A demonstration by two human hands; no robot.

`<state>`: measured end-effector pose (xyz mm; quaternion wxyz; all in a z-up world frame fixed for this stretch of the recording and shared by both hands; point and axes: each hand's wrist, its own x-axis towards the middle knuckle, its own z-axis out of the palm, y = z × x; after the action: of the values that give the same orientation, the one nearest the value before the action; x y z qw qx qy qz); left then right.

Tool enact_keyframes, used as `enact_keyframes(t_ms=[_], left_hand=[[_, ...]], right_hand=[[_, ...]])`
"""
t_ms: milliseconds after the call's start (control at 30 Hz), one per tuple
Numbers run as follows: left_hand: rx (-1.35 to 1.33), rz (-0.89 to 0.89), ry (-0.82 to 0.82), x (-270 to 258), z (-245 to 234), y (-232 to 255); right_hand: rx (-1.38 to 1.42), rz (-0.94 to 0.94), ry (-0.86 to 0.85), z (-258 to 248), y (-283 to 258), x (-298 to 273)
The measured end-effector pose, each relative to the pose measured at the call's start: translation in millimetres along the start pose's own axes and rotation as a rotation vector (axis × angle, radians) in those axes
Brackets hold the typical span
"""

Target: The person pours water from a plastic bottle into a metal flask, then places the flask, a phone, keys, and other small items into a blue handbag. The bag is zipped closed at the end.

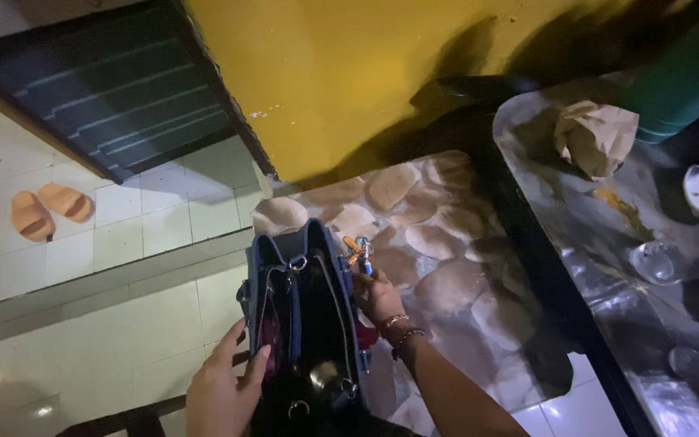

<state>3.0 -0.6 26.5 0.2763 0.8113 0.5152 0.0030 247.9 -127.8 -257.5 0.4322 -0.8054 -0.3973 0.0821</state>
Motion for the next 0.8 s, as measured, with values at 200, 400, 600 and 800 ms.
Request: enact_keyframes(t_ms=[200, 400, 600, 800], left_hand=[[-0.061, 0.012, 0.027, 1.7, 10.1, -12.9], [-0.017, 0.064, 0.043, 7.9, 20.6, -23.2], [0.009, 0.058, -0.009, 7.8, 15.7, -20.5], [-0.148, 0.242, 0.085, 0.8, 8.5, -13.5]], right_hand=[[0.597, 0.668, 0.083, -20.8, 27.3, 6.9], [0.398, 0.797, -0.029, -37.4, 30.8, 36.6], [-0.210, 0.645, -0.217, -14.8, 15.0, 59.9], [-0.168, 0.397, -0.357, -5.8, 45.2, 60.9]])
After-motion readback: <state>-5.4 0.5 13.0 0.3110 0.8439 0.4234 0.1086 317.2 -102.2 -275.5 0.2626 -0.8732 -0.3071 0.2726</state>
